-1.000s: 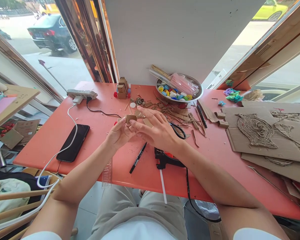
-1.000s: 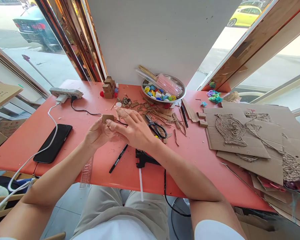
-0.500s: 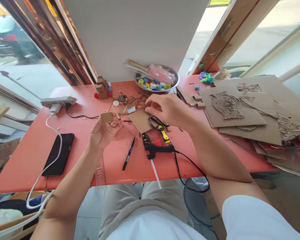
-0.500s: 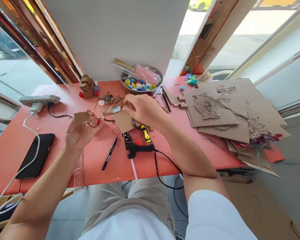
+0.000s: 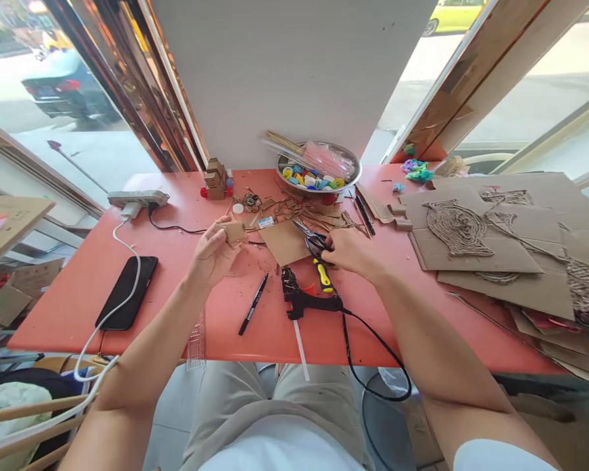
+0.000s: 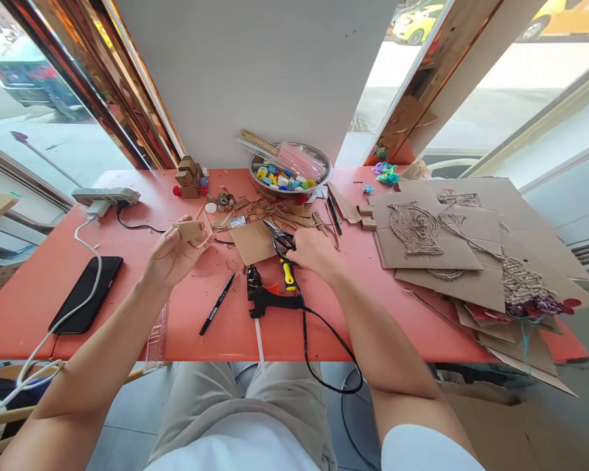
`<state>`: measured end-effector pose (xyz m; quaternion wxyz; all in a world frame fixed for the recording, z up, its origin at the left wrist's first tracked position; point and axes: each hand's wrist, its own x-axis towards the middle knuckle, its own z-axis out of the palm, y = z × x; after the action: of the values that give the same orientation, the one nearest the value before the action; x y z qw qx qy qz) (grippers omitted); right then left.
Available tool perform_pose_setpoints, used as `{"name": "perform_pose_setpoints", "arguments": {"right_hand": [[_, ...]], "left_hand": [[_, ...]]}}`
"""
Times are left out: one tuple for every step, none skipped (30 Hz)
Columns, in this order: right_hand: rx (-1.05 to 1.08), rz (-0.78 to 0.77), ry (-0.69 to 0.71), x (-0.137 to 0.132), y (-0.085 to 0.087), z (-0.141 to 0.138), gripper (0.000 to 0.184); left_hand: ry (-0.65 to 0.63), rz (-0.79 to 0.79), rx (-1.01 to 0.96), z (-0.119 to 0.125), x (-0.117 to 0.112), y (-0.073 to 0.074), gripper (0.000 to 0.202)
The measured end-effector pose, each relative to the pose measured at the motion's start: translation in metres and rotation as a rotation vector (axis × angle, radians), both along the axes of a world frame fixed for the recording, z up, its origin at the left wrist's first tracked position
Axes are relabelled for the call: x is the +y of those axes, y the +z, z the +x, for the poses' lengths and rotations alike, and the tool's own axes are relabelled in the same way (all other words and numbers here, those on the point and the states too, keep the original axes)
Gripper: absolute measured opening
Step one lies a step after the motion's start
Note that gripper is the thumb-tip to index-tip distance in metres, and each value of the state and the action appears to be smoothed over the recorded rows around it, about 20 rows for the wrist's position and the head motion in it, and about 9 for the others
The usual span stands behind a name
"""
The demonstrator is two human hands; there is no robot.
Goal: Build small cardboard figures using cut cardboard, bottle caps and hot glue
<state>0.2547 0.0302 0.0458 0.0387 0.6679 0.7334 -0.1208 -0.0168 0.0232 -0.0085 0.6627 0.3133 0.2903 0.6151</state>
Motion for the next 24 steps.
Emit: {"name": "perform_pose_setpoints", "arguments": {"right_hand": [[0.082,0.02,-0.028,0.003,-0.003,0.004,0.006],[0.194,0.05,-0.047,0.006,-0.006,0.007,0.003],[0.331,0.066,-0.056,0.007,-0.009,0.009,0.003],[0.486,0.061,-0.056,0.007,-0.012,0.009,0.006],[0.649,0.038,-0.046,0.006,-0.015,0.006,0.008],[0.801,-0.009,-0.026,0.004,-0.018,0.003,0.011],[0.93,-0.042,-0.01,0.0,-0.02,-0.002,0.013],[1.021,-0.049,0.027,-0.005,-0.022,-0.008,0.016],[1.059,-0.011,0.081,-0.011,-0.023,-0.013,0.018],[1.044,0.058,0.152,-0.017,-0.023,-0.018,0.017],[0.993,0.111,0.234,-0.023,-0.023,-0.021,0.017],[0.935,0.156,0.307,-0.029,-0.022,-0.024,0.018],[0.881,0.196,0.359,-0.034,-0.022,-0.026,0.018],[0.831,0.23,0.391,-0.039,-0.021,-0.028,0.018],[0.788,0.264,0.402,-0.042,-0.021,-0.028,0.018],[0.748,0.293,0.398,-0.045,-0.021,-0.029,0.017],[0.704,0.316,0.386,-0.047,-0.021,-0.03,0.016],[0.659,0.327,0.373,-0.048,-0.022,-0.031,0.015],[0.615,0.326,0.36,-0.049,-0.022,-0.032,0.015],[0.575,0.317,0.35,-0.05,-0.023,-0.033,0.014],[0.54,0.306,0.341,-0.051,-0.023,-0.034,0.015],[0.512,0.294,0.333,-0.051,-0.023,-0.036,0.016],[0.491,0.282,0.327,-0.052,-0.022,-0.037,0.016],[0.475,0.27,0.321,-0.052,-0.022,-0.038,0.016]], "left_hand": [[-0.001,-0.003,0.002,0.001,0.001,0.002,0.034],[-0.001,-0.011,0.004,0.001,0.001,0.004,0.033],[0.003,-0.023,0.005,0.002,0.002,0.006,0.03],[0.007,-0.037,0.006,0.004,0.002,0.008,0.028],[0.01,-0.051,0.007,0.005,0.003,0.009,0.025],[0.01,-0.062,0.005,0.008,0.004,0.011,0.022],[0.009,-0.068,0.001,0.011,0.004,0.014,0.02],[0.004,-0.068,-0.006,0.016,0.004,0.016,0.02],[-0.003,-0.059,-0.016,0.02,0.004,0.018,0.021],[-0.009,-0.042,-0.027,0.026,0.004,0.019,0.022],[-0.015,-0.018,-0.038,0.031,0.003,0.021,0.025],[-0.017,0.011,-0.048,0.036,0.002,0.022,0.028],[-0.015,0.04,-0.058,0.041,0.001,0.022,0.031],[-0.007,0.069,-0.062,0.045,0.0,0.022,0.033],[0.005,0.094,-0.061,0.049,-0.001,0.021,0.035],[0.017,0.113,-0.053,0.051,-0.002,0.02,0.036],[0.028,0.128,-0.041,0.053,-0.004,0.018,0.036],[0.036,0.14,-0.027,0.054,-0.005,0.016,0.037],[0.04,0.148,-0.014,0.054,-0.007,0.014,0.038],[0.04,0.154,-0.002,0.054,-0.008,0.012,0.039],[0.038,0.159,0.008,0.053,-0.009,0.01,0.042],[0.037,0.162,0.018,0.053,-0.011,0.01,0.045],[0.035,0.164,0.028,0.052,-0.012,0.009,0.048],[0.033,0.165,0.038,0.052,-0.013,0.01,0.052]]}}
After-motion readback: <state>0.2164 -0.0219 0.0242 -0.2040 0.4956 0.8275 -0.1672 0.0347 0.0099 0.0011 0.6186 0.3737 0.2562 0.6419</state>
